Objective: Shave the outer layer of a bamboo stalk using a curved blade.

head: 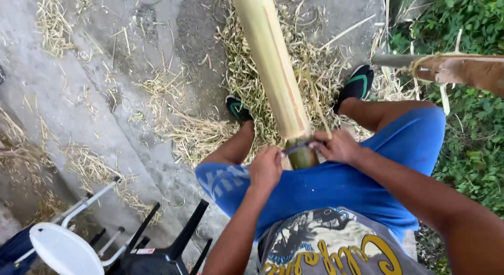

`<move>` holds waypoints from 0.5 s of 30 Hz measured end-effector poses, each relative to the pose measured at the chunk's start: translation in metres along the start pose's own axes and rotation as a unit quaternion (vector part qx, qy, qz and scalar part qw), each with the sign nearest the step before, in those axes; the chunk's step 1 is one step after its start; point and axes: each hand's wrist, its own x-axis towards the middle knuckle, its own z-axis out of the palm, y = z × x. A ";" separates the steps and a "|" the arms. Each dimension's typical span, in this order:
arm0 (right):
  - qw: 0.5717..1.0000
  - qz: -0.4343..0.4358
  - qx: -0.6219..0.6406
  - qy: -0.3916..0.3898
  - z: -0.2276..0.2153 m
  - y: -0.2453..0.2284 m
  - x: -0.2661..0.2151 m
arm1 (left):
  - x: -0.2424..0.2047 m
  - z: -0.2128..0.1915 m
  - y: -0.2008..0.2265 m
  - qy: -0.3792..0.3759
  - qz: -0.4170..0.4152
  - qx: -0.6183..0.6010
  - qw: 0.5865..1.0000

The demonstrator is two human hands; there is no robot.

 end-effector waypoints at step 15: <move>0.975 -0.034 0.076 0.204 -0.116 0.037 0.299 | 0.308 -0.143 0.030 0.165 0.072 0.185 0.966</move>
